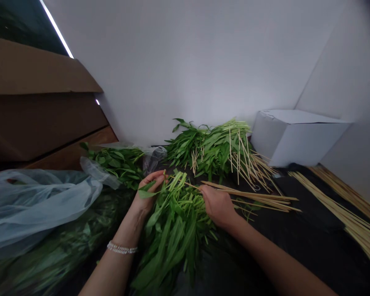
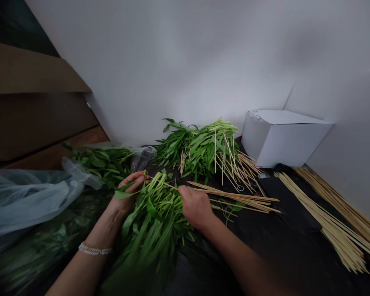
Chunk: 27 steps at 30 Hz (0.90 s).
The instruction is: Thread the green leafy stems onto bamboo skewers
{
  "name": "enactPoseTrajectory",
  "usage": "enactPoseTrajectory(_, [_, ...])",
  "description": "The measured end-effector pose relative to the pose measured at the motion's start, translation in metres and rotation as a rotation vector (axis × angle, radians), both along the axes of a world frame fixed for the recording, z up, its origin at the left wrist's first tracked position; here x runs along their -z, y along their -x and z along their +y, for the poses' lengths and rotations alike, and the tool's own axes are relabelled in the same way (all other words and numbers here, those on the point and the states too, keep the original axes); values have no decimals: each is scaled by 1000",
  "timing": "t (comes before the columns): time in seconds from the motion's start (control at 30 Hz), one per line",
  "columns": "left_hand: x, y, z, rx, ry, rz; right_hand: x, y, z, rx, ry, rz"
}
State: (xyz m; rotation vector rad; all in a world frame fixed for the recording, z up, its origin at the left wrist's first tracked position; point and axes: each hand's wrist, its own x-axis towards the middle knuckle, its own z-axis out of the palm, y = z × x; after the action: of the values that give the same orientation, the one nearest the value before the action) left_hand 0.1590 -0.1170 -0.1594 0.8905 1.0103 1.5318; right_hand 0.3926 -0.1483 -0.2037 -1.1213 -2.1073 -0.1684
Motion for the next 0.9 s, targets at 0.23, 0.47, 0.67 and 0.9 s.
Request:
enactPoseTrajectory(0.23, [-5, -7, -2, 21, 70, -22, 4, 0, 1, 4, 61, -48])
enactPoseTrajectory(0.47, [-3, -7, -3, 61, 111, -27, 0, 2, -1, 19, 126, -70])
enactPoseTrajectory(0.67, [-3, -7, -4, 65, 104, -18, 0, 3, -2, 40, 147, -90])
enactPoseTrajectory(0.9, [-5, -9, -5, 50, 109, -3, -3, 3, -3, 49, 181, -110])
